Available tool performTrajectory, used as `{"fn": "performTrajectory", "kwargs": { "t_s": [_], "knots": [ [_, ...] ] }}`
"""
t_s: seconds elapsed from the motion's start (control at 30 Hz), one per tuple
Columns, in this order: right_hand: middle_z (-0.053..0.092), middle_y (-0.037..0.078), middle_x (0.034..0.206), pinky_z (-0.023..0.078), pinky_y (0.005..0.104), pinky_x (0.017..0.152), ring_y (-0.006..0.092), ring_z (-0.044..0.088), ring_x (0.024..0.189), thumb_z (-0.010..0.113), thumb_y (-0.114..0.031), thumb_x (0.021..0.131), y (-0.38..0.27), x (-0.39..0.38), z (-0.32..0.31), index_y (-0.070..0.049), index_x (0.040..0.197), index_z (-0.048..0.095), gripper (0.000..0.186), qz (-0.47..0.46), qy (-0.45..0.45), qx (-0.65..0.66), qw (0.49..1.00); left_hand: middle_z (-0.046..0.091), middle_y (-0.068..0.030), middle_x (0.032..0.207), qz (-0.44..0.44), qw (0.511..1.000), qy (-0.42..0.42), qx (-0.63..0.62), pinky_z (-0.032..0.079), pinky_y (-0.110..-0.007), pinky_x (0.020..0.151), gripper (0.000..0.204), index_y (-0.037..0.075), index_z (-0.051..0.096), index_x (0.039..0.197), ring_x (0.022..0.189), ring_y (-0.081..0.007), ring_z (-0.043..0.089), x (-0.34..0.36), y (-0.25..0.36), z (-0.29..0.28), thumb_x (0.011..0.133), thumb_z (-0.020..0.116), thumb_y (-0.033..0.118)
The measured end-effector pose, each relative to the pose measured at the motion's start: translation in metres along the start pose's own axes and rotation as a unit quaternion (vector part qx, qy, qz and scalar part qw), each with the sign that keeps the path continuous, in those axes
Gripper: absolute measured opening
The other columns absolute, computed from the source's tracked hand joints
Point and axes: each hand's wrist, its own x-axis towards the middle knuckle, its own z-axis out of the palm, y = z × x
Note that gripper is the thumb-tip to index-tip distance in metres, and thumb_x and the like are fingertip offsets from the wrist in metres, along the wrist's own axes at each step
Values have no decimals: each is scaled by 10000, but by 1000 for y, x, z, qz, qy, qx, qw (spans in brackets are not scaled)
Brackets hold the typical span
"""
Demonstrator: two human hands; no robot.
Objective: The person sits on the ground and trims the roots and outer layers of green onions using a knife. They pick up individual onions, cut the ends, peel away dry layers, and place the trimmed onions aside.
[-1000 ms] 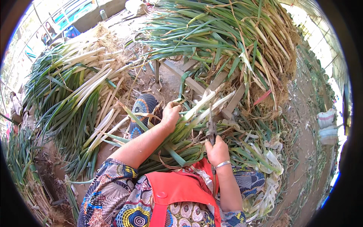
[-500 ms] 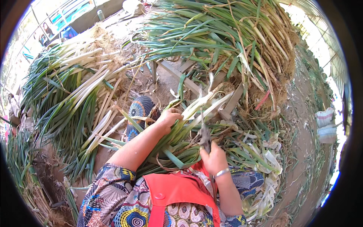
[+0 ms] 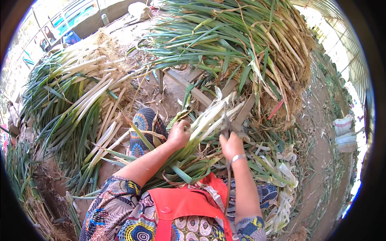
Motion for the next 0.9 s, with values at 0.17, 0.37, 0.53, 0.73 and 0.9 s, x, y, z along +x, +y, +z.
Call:
{"fn": "performTrajectory", "kwargs": {
  "t_s": [0.17,0.37,0.53,0.73,0.9],
  "knots": [
    [618,354,867,480,511,819,483,608,897,605,-354,841,13,20,-9,100,940,611,465,19,-2,-14,1000,565,-125,897,233,966,-25,111,514,-424,735,194,85,613,939,877,-324,600,-7,34,-21,822,666,231],
    [623,340,855,472,526,816,485,608,886,603,-383,842,-1,-38,-25,88,891,600,474,-4,-48,1,999,521,-191,968,220,954,-90,184,531,-460,695,373,41,486,1085,815,-369,625,-16,39,-15,814,669,220],
    [628,344,921,486,504,843,475,611,922,595,-360,847,-7,18,-24,103,926,618,470,23,-27,-19,999,507,-213,1034,96,968,-132,191,537,-480,699,423,40,451,1128,848,-414,625,-18,52,-7,819,674,222],
    [635,329,925,484,502,840,465,619,915,598,-377,853,19,1,-11,83,963,608,473,-17,-9,-15,1000,643,-239,984,11,967,-204,152,519,-465,813,390,39,526,1101,887,-385,649,14,56,-21,784,670,215],
    [632,326,870,489,509,795,486,611,866,592,-401,849,11,-22,-14,86,916,581,492,-26,0,18,999,660,-226,1002,42,958,-250,135,496,-423,865,498,4,576,1106,960,-357,643,33,84,-62,746,737,308]
  ]
}}
